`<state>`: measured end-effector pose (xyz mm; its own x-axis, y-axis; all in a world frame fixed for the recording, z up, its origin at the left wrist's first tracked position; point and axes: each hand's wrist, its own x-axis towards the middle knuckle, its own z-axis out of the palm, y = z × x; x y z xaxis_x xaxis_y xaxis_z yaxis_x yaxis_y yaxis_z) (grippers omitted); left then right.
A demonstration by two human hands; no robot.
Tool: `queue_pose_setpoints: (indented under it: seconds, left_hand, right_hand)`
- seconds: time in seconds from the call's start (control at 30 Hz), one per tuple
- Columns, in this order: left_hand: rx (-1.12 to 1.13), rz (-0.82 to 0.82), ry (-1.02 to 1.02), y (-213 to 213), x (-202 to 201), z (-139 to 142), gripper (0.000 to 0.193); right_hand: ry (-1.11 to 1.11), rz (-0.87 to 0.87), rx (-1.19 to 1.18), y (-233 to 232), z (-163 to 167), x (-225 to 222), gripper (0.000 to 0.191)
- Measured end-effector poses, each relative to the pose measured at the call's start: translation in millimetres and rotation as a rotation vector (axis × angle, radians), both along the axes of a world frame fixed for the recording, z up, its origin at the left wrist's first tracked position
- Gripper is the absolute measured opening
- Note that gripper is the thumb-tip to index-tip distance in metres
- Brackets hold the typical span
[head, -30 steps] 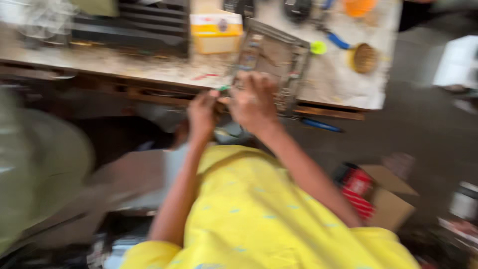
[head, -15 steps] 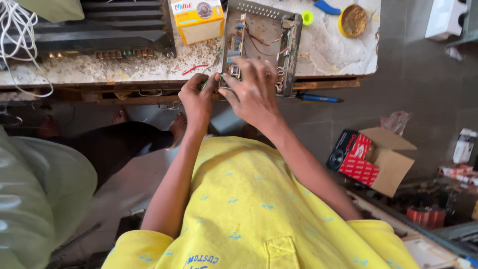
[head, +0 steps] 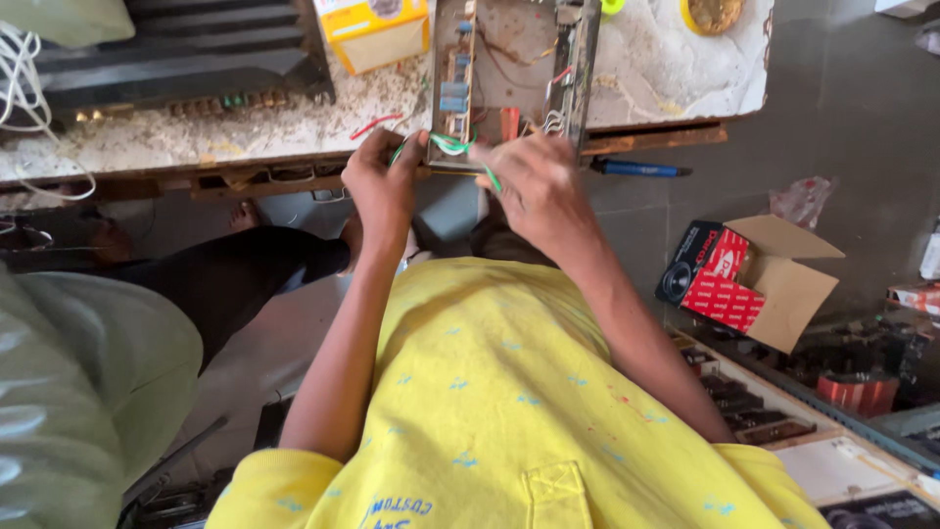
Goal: The person is soldering wires to a circuit board inside a metal casing. They use a soldering iron to attach green and white wires to the board, then use pliers to cut the excess wire. The person continues to solder and adjust the wires within the casing.
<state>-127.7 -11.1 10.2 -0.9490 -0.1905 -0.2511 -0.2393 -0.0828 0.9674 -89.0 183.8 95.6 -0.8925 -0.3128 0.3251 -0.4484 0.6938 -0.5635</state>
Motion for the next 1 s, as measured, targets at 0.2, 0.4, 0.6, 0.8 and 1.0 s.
queue_pose_setpoints:
  seconds: [0.2, 0.4, 0.6, 0.8, 1.0]
  left_hand:
    - [-0.136, 0.063, -0.053, 12.4, -1.9, -0.7, 0.023]
    - [-0.343, 0.128, -0.135, 29.5, -11.1, 10.3, 0.024]
    - [-0.227, 0.193, -0.301, 47.4, -23.2, 27.3, 0.021]
    - [-0.388, 0.193, -0.318, 50.1, -21.7, 30.5, 0.021]
    - [-0.422, 0.191, -0.256, 47.1, -18.1, 9.9, 0.022]
  right_hand:
    - [-0.211, 0.043, -0.179, 28.9, -14.4, -32.3, 0.014]
    - [-0.257, 0.057, -0.225, 52.1, -15.8, -72.1, 0.013]
    - [-0.447, 0.094, -0.353, 71.4, -21.6, -103.3, 0.009]
    - [-0.525, 0.223, -0.411, 86.1, -30.8, -120.8, 0.009]
    - [-0.391, 0.167, -0.231, 80.6, -39.4, -128.8, 0.014]
